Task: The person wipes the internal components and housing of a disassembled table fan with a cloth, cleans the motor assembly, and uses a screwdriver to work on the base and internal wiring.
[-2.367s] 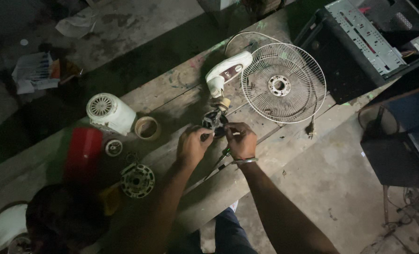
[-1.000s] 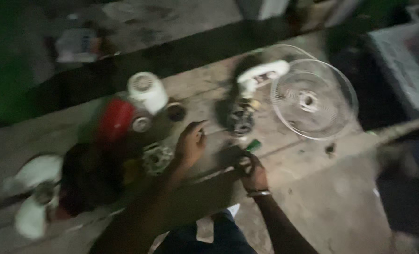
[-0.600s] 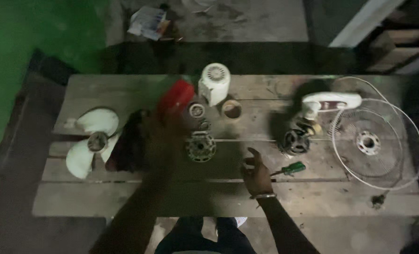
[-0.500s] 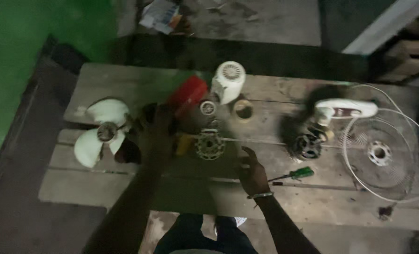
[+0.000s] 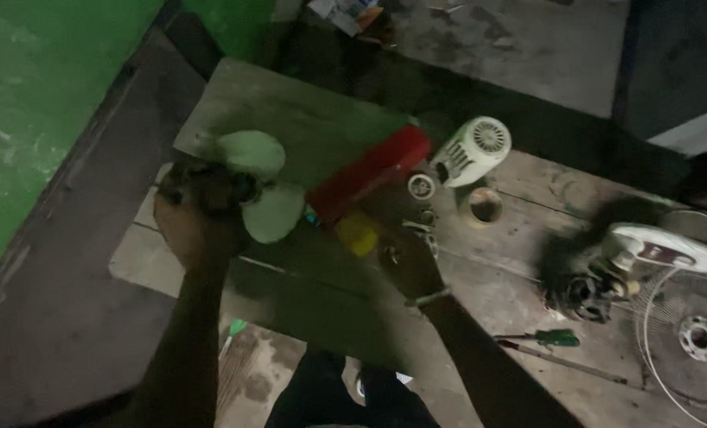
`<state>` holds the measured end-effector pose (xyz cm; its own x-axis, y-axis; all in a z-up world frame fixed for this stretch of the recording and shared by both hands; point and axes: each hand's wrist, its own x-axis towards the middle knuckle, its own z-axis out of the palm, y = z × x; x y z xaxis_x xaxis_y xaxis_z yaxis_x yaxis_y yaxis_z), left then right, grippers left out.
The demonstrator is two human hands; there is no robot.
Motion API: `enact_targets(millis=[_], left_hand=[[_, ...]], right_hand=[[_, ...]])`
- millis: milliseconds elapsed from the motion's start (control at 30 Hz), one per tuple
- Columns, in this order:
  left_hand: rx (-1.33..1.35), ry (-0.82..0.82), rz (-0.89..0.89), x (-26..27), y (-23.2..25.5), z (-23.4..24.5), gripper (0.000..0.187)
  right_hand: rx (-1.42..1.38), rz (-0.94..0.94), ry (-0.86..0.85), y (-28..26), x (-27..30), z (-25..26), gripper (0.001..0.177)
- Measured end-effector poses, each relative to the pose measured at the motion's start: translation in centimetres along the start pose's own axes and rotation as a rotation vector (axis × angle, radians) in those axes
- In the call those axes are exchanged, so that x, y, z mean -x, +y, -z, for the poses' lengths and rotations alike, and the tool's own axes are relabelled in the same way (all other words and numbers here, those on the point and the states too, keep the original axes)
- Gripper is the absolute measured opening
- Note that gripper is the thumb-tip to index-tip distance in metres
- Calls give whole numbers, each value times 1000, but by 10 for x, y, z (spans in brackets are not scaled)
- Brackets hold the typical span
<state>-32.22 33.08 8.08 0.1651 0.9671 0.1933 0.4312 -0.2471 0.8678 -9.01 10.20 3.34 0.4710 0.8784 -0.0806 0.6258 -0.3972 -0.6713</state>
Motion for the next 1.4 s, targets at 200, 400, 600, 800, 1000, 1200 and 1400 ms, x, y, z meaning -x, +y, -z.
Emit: enact_targets(millis=[200,400,600,800,1000,1200,1400], left_hand=[[-447,-148,-122,-3,-22,3,58],[-259,-149,-81,19,-65,-27,65],[275,-744,369,109,-101,-80,73],[350,-728,513,101,-118,-119,81],[412,-740,442,84,-95,-138,89],[496,-709,69,49,-25,-152,97],[429,-873,-294,18,94,-147,109]], right_hand=[[404,296,-89,2,-75,-24,45],[705,385,-215,-4,-126,-26,56],[873,417,-241,29,-166,-45,69],[845,331,-350,20,-174,-37,68],[445,378,-182,18,-171,3,63],[-156,430,15,20,-140,47,58],[-186,253,312,-1,-85,93,58]])
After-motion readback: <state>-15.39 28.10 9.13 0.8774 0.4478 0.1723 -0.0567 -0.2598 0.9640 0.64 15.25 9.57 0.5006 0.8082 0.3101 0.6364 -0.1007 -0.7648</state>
